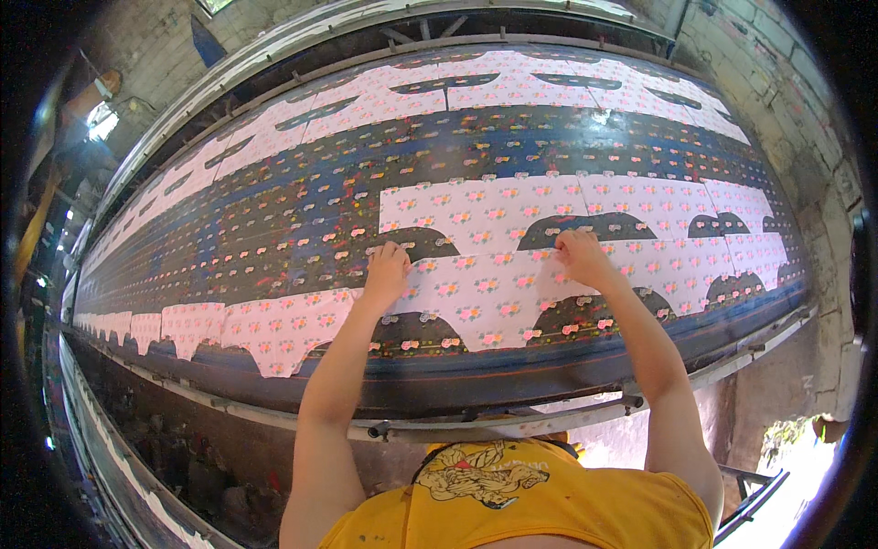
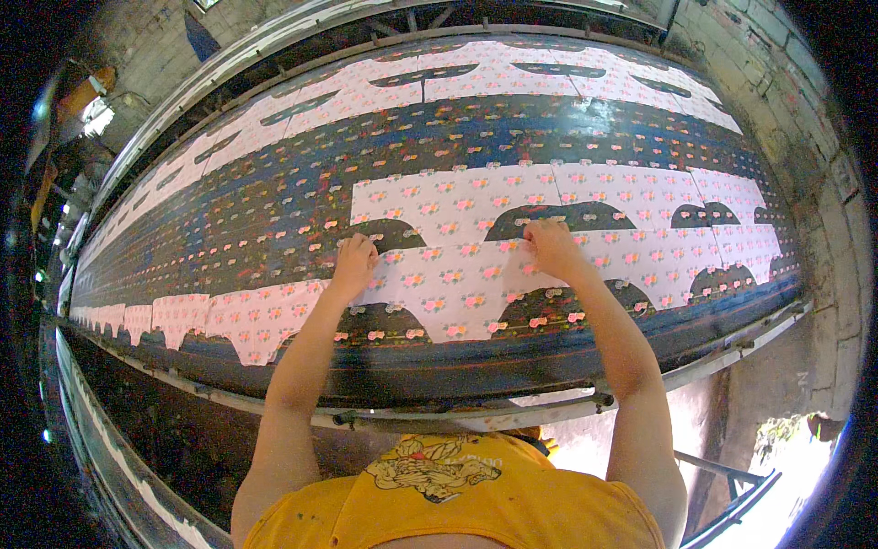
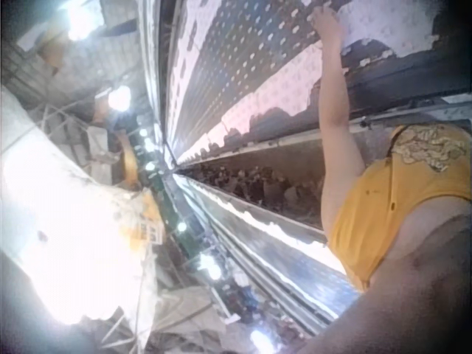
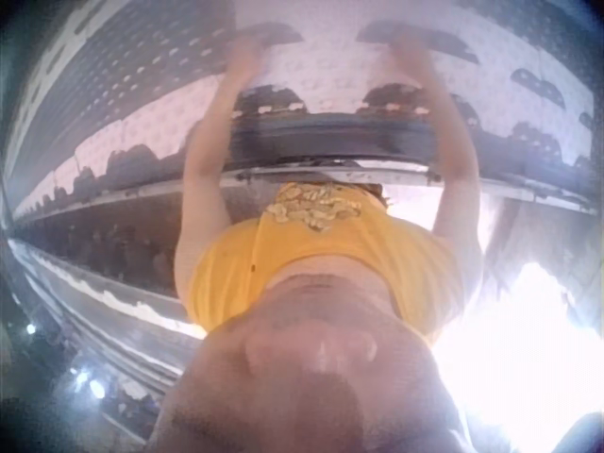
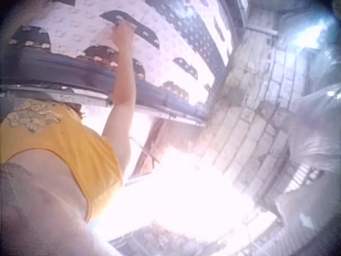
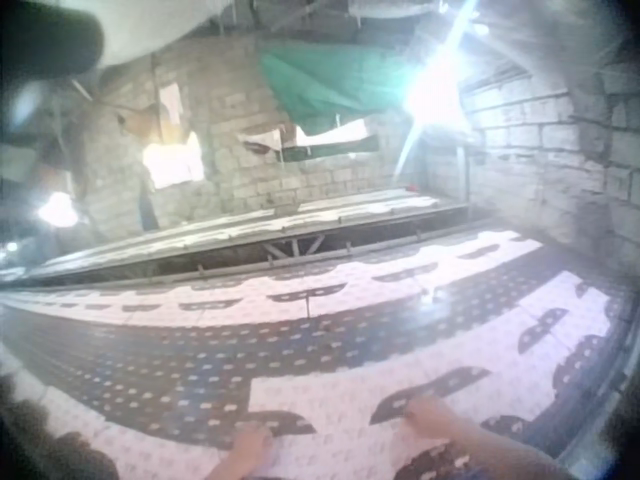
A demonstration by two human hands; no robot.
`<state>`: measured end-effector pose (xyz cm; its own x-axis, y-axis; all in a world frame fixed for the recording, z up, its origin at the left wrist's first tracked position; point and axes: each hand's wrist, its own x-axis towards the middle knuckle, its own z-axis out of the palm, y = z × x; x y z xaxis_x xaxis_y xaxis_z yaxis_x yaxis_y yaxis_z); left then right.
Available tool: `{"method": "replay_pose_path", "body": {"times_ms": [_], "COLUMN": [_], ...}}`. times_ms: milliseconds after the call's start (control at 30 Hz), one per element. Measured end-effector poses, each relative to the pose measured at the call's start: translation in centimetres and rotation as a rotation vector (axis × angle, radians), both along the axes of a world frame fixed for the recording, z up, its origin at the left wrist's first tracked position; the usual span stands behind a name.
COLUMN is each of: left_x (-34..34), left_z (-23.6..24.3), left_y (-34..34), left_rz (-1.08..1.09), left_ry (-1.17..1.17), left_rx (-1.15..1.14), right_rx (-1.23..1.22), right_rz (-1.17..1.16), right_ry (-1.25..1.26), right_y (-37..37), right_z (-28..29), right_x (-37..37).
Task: The person places and adjusts small pink patterned paper pieces onto a large curved surface, aligning them in rows. The hands repeatedly pick up, position, and smooth each piece to fit the pattern on the surface.
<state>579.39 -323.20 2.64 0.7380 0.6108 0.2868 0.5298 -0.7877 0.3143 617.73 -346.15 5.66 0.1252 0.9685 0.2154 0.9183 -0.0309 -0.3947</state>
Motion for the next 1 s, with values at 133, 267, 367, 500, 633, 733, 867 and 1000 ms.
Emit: {"method": "replay_pose_path", "body": {"times_ms": [133, 267, 367, 500, 633, 733, 867, 1000], "left_x": [0.4, 0.0, -0.7, -2.0, -1.5, 0.7, 4.0, 6.8], "left_z": [1.2, 1.1, 2.0, 6.5, 9.2, 8.5, 4.9, 2.3], "left_y": [-0.1, -0.7, -1.4, -2.4, 0.2, 3.5, 9.3, 13.3], "left_rz": [0.045, -0.005, -0.047, -0.079, -0.110, -0.088, -0.073, -0.034], "left_ry": [-0.003, -0.088, -0.203, -0.306, -0.246, -0.192, -0.056, 0.061], "left_rx": [-0.268, -0.128, -0.075, 0.021, 0.081, 0.164, 0.140, 0.090], "right_rx": [0.011, -0.055, -0.040, 0.105, 0.215, 0.319, 0.208, 0.096], "right_rz": [0.017, -0.020, -0.022, 0.019, 0.013, 0.048, -0.013, -0.065], "right_ry": [-0.094, 0.025, -0.044, -0.138, -0.044, -0.029, -0.043, -0.085], "right_y": [-0.3, -0.5, -1.3, -2.3, -0.6, 3.2, 8.1, 12.4], "right_z": [-0.5, 0.6, 1.9, 5.9, 8.6, 7.3, 5.1, 2.1], "right_x": [-0.2, -1.1, -1.5, -1.0, 0.5, 2.8, 5.1, 7.0]}}
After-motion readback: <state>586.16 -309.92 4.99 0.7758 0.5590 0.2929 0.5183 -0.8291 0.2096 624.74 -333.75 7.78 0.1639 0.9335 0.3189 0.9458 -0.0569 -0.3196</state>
